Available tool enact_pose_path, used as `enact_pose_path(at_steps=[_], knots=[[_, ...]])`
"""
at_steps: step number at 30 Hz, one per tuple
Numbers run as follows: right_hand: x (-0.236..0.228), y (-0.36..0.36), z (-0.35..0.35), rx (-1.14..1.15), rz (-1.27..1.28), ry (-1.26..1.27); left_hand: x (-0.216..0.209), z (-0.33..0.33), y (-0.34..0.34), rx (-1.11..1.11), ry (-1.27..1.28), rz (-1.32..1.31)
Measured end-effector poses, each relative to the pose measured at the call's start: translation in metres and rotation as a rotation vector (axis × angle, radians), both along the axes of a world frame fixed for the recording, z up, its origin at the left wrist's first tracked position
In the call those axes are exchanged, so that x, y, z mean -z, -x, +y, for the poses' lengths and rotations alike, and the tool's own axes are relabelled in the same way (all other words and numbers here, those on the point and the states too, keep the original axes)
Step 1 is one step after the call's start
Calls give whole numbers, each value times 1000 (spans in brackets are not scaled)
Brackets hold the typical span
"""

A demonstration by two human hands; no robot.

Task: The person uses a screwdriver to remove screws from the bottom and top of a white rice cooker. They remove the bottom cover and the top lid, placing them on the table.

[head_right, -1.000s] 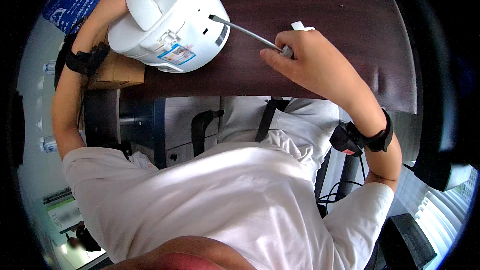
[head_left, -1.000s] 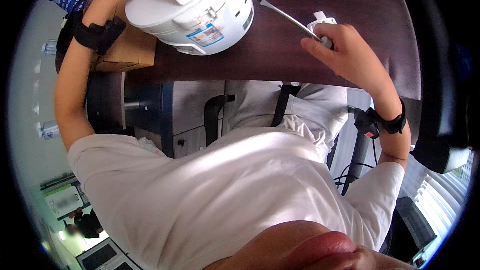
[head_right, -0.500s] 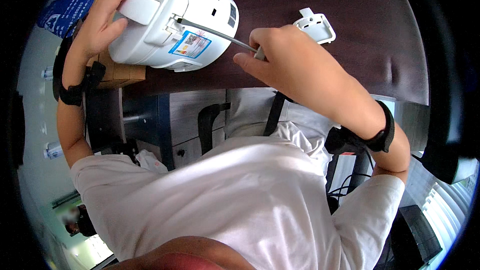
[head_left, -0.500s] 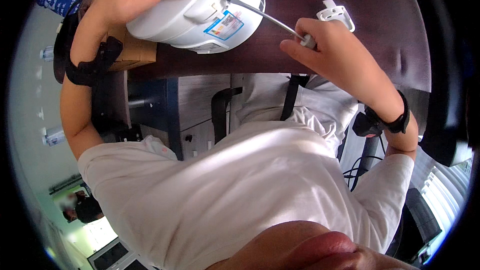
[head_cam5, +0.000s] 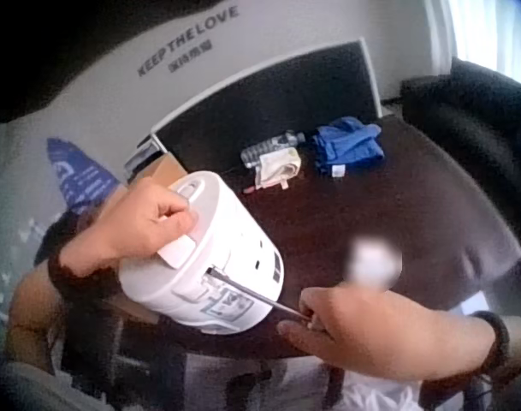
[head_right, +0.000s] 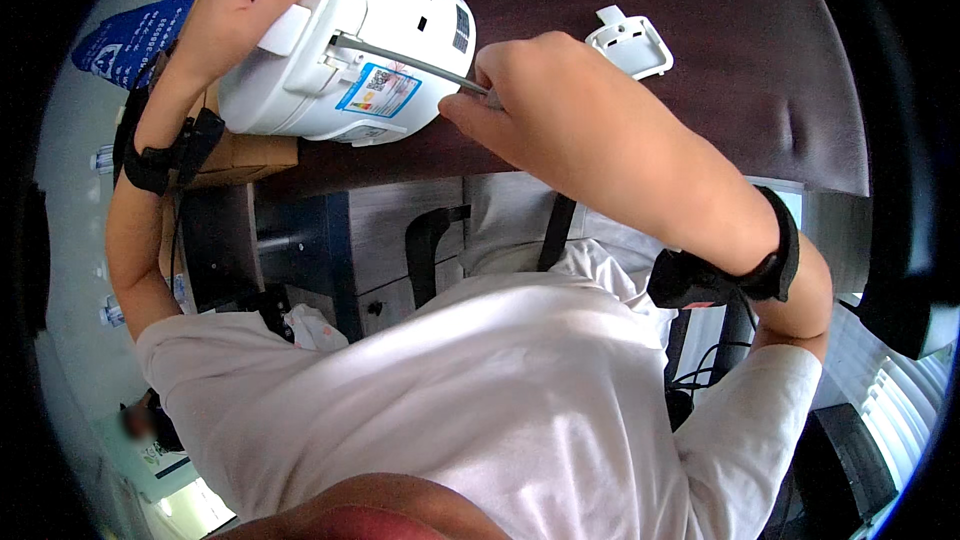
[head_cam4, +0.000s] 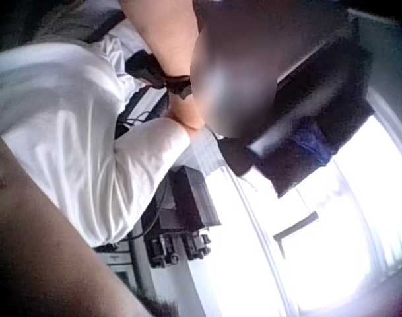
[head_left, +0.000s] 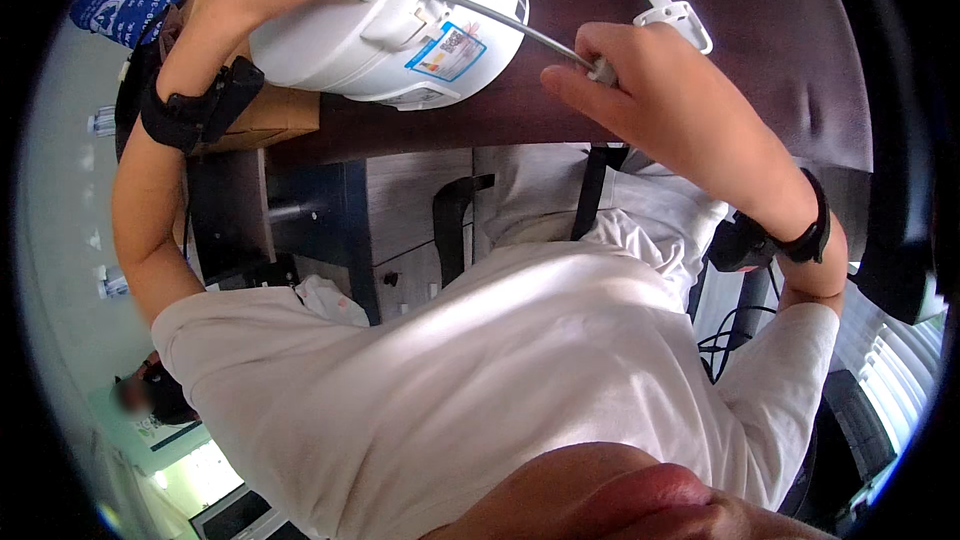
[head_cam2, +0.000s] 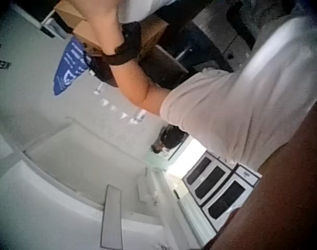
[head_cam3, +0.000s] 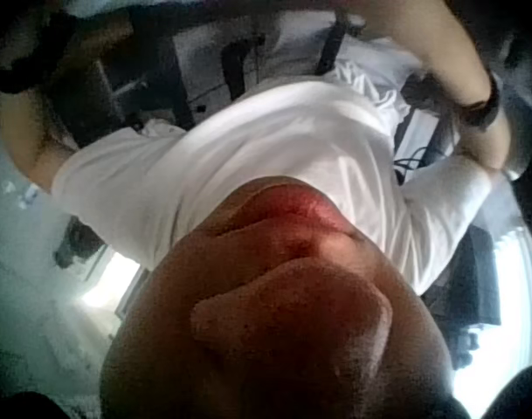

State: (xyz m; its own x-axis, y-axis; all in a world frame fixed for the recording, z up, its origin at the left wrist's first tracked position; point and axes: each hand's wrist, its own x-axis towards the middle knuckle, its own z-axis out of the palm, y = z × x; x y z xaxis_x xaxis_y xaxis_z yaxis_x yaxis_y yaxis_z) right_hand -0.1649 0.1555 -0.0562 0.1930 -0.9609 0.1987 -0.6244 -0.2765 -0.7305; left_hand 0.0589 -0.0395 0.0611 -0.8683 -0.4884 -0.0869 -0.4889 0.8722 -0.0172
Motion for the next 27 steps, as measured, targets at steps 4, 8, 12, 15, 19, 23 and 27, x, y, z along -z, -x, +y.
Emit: enact_pose_path(at_steps=[4,8,12,15,19,23,27], knots=[[-1,-1,-7,-47,-32,-4,2,-9,-4,13,-63,105],[-4,-2,-10,-36,-59,-118,1,-19,-9,5,-116,123],[-5,-1,-11,14,2,32,-2,-28,-12,31,-153,101],[-4,0,-13,1,-14,39,-6,-33,-11,-53,-232,102],[-4,1,-17,-18,-12,-55,-11,-33,-9,-126,-358,74],[-6,2,-16,3,-10,62,-13,-32,-6,-21,-284,80],[-9,3,-13,-5,2,29,-16,-37,-4,-43,-357,39]])
